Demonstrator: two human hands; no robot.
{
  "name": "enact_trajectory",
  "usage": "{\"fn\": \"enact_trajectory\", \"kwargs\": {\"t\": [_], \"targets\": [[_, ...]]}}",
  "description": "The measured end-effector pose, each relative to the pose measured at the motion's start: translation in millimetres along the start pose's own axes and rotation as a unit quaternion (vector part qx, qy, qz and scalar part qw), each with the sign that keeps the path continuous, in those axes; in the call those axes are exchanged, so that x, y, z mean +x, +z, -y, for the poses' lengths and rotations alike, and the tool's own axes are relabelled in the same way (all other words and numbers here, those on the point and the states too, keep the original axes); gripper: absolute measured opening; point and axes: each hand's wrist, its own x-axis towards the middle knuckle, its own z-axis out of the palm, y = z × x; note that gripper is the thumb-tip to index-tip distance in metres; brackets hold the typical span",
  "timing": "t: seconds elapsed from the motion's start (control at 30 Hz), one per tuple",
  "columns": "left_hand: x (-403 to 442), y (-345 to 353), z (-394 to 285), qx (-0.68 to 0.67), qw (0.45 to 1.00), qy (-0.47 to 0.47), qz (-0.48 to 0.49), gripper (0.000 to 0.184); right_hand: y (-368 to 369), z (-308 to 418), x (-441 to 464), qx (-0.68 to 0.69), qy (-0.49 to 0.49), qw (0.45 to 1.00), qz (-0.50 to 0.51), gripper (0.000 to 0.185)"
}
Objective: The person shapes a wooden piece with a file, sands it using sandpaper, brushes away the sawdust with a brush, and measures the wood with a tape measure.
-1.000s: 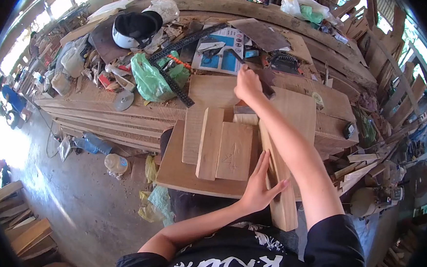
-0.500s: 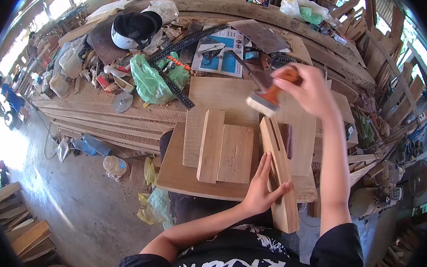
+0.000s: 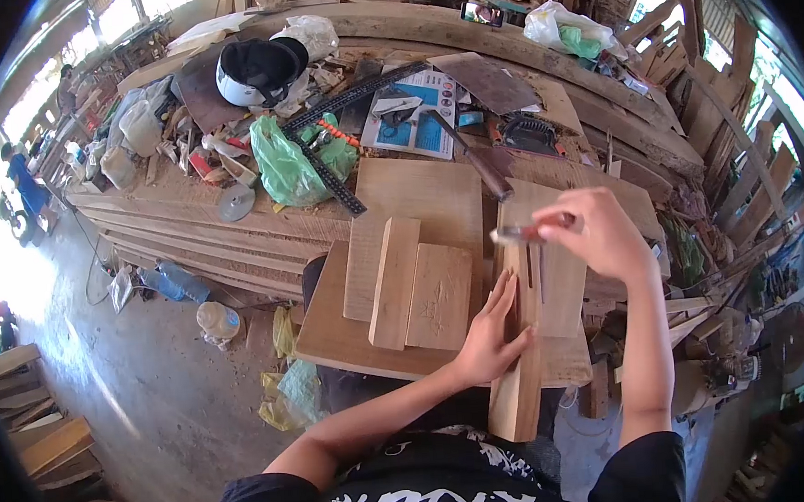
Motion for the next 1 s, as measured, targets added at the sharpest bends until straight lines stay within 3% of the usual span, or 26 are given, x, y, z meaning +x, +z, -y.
{"fn": "enact_trajectory", "kwargs": {"t": [0.17, 0.3, 0.4, 0.43, 0.47, 0.53, 0.63, 0.73, 0.77, 0.87, 1.0], "targets": [[-7, 9, 11, -0.046, 0.999, -0.001, -0.013, 0.081, -21, 18, -36, 0.082, -0.018, 0.989, 0.123, 0.022], [-5, 7, 7, -0.05, 0.998, -0.005, -0.028, 0.082, -22, 23, -27, 0.048, 0.099, 0.992, 0.061, 0.023], [-5, 7, 6, -0.049, 0.998, -0.026, -0.028, 0.084, 2, 2, -17, -0.047, -0.002, 0.997, -0.064, 0.022], [-5, 8, 6, -0.051, 0.998, -0.034, -0.029, 0.085, 3, 7, -20, -0.067, 0.014, 0.998, -0.005, 0.021], [-5, 9, 7, -0.048, 0.998, -0.029, -0.031, 0.084, 6, 12, -25, -0.013, -0.028, 0.999, 0.02, 0.021], [-8, 10, 11, -0.042, 0.998, -0.027, -0.039, 0.083, -7, 43, -32, -0.005, 0.012, 0.994, 0.107, 0.022], [-9, 14, 18, -0.083, 0.995, -0.011, -0.049, 0.081, -16, 59, -43, 0.079, -0.008, 0.982, 0.173, 0.021], [-5, 7, 10, -0.088, 0.996, -0.012, -0.02, 0.081, -15, 48, -36, 0.051, 0.037, 0.993, 0.097, 0.022], [-3, -1, 0, -0.13, 0.986, -0.095, 0.046, 0.082, -13, 43, -32, 0.041, 0.051, 0.995, 0.072, 0.022], [-5, 8, 5, -0.069, 0.996, -0.034, -0.038, 0.083, 9, 11, -23, -0.03, -0.017, 0.999, -0.019, 0.022], [-5, 7, 4, -0.078, 0.995, -0.049, -0.029, 0.082, 14, 31, -35, -0.002, -0.037, 0.999, 0.033, 0.022]]}}
